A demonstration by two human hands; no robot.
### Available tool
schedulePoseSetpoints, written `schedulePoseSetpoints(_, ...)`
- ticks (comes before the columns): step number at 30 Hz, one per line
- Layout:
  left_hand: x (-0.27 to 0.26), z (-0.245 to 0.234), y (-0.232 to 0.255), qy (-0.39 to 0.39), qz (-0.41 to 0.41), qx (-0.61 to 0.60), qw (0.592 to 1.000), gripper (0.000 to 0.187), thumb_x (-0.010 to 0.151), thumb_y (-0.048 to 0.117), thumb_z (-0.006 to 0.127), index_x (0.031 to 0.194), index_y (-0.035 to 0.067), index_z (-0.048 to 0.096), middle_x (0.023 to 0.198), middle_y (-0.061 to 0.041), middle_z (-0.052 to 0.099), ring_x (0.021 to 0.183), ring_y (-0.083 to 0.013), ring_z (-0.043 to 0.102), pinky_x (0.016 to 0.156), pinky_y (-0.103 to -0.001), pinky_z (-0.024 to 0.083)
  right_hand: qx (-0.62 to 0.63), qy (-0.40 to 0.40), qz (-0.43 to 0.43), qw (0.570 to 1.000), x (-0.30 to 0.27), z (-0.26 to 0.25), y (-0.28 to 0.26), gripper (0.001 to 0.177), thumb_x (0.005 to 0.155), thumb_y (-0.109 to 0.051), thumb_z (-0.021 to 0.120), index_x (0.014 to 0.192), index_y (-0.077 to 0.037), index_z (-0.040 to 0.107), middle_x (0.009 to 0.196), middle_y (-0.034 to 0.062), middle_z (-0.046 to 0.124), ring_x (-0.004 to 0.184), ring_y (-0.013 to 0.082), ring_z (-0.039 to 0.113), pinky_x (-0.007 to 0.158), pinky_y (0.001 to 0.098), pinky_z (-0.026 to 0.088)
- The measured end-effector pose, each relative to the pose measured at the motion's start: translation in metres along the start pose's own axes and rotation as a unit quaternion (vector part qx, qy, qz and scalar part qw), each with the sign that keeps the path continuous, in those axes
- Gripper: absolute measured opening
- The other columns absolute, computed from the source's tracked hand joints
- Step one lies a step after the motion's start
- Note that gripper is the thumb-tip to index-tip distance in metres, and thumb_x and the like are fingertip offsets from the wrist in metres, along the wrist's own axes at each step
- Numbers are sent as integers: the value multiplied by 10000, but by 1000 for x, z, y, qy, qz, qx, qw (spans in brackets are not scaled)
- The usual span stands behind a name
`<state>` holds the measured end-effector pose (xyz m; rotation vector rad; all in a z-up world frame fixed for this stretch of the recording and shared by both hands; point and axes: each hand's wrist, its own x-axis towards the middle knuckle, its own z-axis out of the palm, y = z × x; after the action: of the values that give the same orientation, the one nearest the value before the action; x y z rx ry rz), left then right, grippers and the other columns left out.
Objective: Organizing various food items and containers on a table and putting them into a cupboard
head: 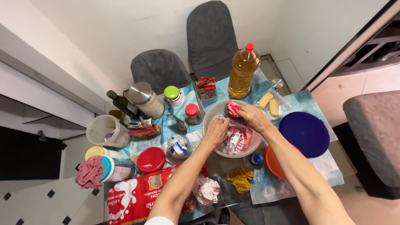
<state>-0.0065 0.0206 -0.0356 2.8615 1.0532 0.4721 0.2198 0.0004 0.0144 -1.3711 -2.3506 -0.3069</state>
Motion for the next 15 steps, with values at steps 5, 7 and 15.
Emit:
schedulePoseSetpoints(5, 15, -47, 1, -25, -18, -98, 995, 637, 836, 335, 663, 1415, 193, 439, 1151, -119, 603, 1080, -335, 608, 888, -453, 498, 62, -106, 74, 990, -19, 50, 26, 109, 934, -181, 587, 1010, -157, 662, 895, 53, 646, 936, 253, 662, 802, 348, 570)
schedulePoseSetpoints(7, 21, -53, 3, -51, -25, -127, 990, 643, 927, 312, 585, 1528, 204, 385, 1393, -154, 548, 1228, -373, 558, 920, -490, 483, 66, -125, 85, 986, -16, 32, 16, 128, 943, -185, 589, 1035, -160, 674, 914, 54, 657, 952, 252, 668, 814, 351, 571)
schedulePoseSetpoints(15, 60, 18, -24, 10, -9, -58, 998, 231, 978, 286, 485, 1149, 294, 639, 1161, 45, 675, 1067, -219, 606, 825, -385, 478, -61, -79, 99, 990, -44, 31, 9, 177, 988, -294, 541, 1107, -221, 650, 1007, 21, 619, 1015, 202, 639, 820, 312, 554)
